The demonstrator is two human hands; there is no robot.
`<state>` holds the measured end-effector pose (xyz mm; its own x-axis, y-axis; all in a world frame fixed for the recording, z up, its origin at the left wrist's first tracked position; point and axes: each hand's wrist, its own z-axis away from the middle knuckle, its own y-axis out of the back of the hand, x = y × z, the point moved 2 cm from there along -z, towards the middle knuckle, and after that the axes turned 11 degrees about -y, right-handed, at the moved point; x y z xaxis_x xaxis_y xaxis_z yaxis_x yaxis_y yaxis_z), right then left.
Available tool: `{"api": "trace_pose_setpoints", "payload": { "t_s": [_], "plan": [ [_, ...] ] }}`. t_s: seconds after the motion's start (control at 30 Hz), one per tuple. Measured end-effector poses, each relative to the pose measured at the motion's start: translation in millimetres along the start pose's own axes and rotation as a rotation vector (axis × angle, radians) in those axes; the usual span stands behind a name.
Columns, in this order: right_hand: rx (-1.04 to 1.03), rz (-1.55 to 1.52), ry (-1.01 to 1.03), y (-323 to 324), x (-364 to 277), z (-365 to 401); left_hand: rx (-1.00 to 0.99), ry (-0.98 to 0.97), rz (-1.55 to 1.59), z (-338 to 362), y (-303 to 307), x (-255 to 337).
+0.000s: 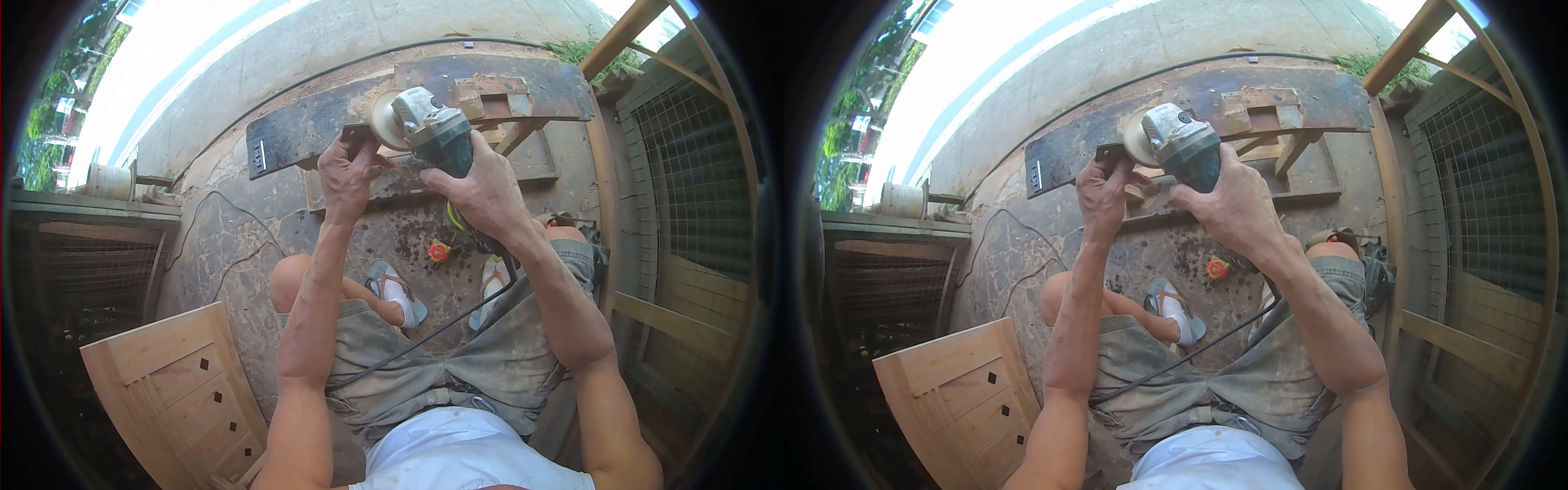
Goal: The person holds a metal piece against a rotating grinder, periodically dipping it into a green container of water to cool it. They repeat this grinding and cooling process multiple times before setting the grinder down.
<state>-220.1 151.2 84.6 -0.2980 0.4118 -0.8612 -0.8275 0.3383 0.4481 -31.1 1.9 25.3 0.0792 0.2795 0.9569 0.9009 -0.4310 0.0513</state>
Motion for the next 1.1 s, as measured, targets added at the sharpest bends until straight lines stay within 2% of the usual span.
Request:
{"api": "trace_pose_setpoints", "payload": {
  "t_s": [0.2, 0.27, 0.5, 1.1],
  "plan": [
    [0.027, 0.047, -0.048, 10, 8, -7, 0.063, -0.011, 0.053, -4, 10, 0],
    [0.073, 0.097, -0.074, 14, 11, -9, 0.068, 0.008, 0.141, -5, 16, -2],
    [0.141, -0.102, -0.043, 27, 21, -15, -0.008, 0.228, 0.645, -9, 36, -6],
    [0.166, -0.156, -0.029, 42, 17, -10, 0.038, 0.268, 0.633, -8, 31, -11]
  ]
}}
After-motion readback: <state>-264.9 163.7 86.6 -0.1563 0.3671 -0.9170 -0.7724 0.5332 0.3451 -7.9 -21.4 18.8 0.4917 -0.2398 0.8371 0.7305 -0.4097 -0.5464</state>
